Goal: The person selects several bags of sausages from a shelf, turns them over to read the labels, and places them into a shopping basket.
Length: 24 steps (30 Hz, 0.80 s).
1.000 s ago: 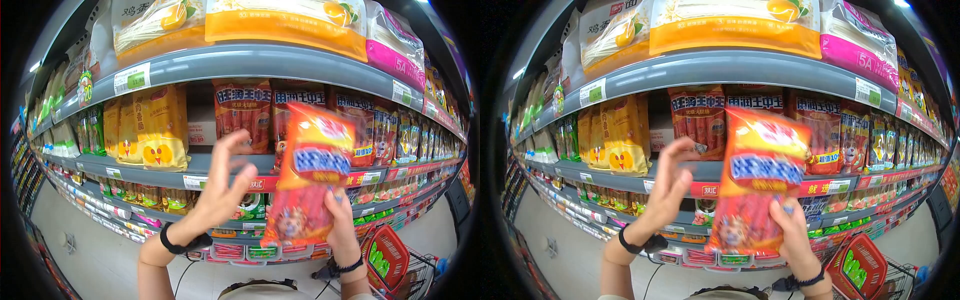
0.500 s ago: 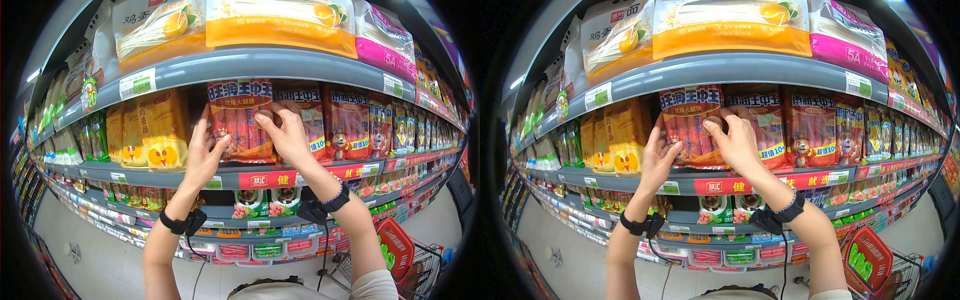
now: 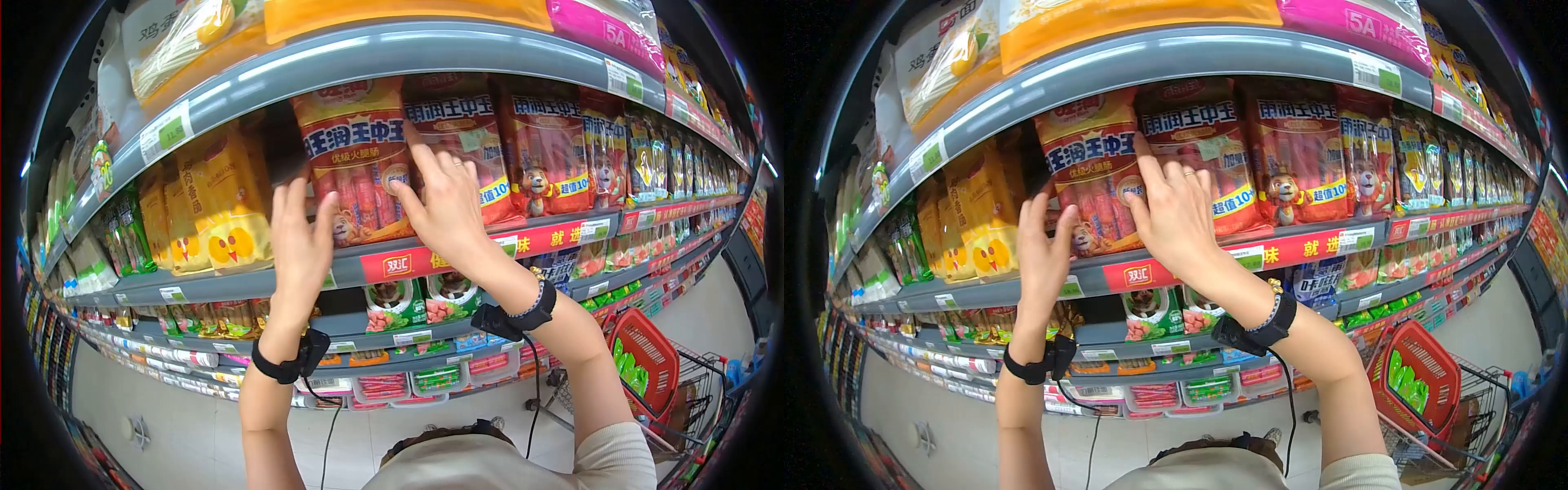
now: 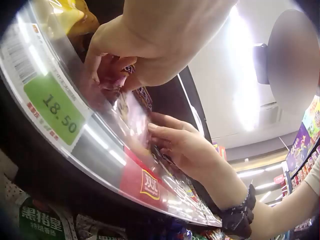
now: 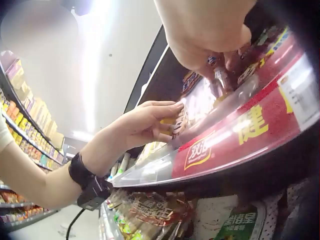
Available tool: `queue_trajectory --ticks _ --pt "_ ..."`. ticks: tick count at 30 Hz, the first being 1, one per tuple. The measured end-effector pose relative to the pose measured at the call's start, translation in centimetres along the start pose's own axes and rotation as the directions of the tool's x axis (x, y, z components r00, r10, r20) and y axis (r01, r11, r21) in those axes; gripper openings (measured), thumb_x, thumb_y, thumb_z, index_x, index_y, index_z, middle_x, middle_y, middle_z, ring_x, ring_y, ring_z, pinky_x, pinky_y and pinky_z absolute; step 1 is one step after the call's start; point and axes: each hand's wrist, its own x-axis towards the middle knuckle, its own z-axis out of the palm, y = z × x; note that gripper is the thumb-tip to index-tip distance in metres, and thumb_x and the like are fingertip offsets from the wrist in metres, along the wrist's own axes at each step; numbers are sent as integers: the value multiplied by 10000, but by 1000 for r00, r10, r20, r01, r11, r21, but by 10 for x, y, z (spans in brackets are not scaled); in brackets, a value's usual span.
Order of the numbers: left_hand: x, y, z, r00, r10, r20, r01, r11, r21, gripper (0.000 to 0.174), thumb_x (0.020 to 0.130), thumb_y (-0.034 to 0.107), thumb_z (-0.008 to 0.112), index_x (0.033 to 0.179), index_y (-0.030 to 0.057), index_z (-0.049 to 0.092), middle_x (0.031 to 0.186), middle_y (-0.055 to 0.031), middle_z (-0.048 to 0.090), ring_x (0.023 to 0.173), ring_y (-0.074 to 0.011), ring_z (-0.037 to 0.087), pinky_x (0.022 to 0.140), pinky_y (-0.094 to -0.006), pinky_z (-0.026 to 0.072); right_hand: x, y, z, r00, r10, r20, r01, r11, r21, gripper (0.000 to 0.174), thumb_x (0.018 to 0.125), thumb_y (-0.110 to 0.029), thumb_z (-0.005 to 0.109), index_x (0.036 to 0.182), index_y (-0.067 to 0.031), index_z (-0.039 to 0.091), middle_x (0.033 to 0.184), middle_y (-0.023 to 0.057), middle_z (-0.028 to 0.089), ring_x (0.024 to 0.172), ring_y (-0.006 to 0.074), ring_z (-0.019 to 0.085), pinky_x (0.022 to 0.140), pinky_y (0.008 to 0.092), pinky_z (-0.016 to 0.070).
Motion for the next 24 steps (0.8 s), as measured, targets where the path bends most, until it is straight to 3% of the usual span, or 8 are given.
queue_trajectory --ticks 3,8,10,11,16,20,23,24 --pt "1 -2 1 985 -170 40 174 941 -290 313 857 141 628 1076 -72 562 892 -172 544 803 -277 586 691 -359 451 -1 3 3 997 -25 -77 30 997 68 527 808 -191 628 1285 -35 468 839 140 515 796 294 508 734 403 339" --pt "-4 -12 6 998 70 -1 -69 996 -57 280 896 169 583 1062 -52 541 973 -178 518 923 -309 512 778 -371 416 -9 -1 10 985 -44 -165 48 999 16 331 772 -127 604 1085 -33 549 1008 166 509 912 339 497 780 441 376" --pt "-14 -1 15 973 208 -99 -177 949 260 505 939 237 514 1361 2 367 1365 -219 386 1262 -363 361 1042 -436 281 -22 2 11 948 -95 -302 137 983 122 350 745 -96 607 1084 -30 555 1048 165 499 964 346 494 833 447 386" --pt "-12 30 7 966 248 -78 -241 966 91 546 947 238 494 1417 30 311 1455 -207 296 1359 -346 254 1106 -445 189 -33 -2 3 925 -106 -364 180 968 176 353 737 -82 609 1083 -32 562 1052 157 497 986 344 495 858 444 390" --pt "-20 11 36 911 339 236 -411 806 426 645 953 511 325 1461 121 254 1503 -169 222 1368 -390 199 1107 -512 142 -124 -1 -30 927 -22 -373 160 925 344 331 723 -15 629 1051 -46 593 1068 137 497 1042 322 497 871 413 400" --pt "-26 43 24 881 467 -70 -441 867 231 617 941 503 370 1380 70 363 1396 -242 354 1282 -387 341 1056 -530 244 -240 33 -58 989 151 -6 -132 886 445 294 782 -14 613 1071 -50 572 1100 125 496 1069 288 500 892 418 410" --pt "-80 66 40 854 419 -310 -474 871 -128 542 977 327 386 1323 -91 376 1335 -242 444 1265 -405 364 1064 -533 241 -342 56 -103 863 405 301 -481 840 249 332 822 -27 588 1144 -67 519 1167 136 467 1082 321 493 915 396 416" --pt "-107 58 48 870 460 -180 -493 825 -277 494 963 324 417 1292 -44 405 1315 -228 449 1235 -373 395 1033 -519 283 -371 62 -122 821 468 328 -536 829 158 315 793 -21 588 1101 -51 527 1139 139 482 1097 319 483 912 407 425"
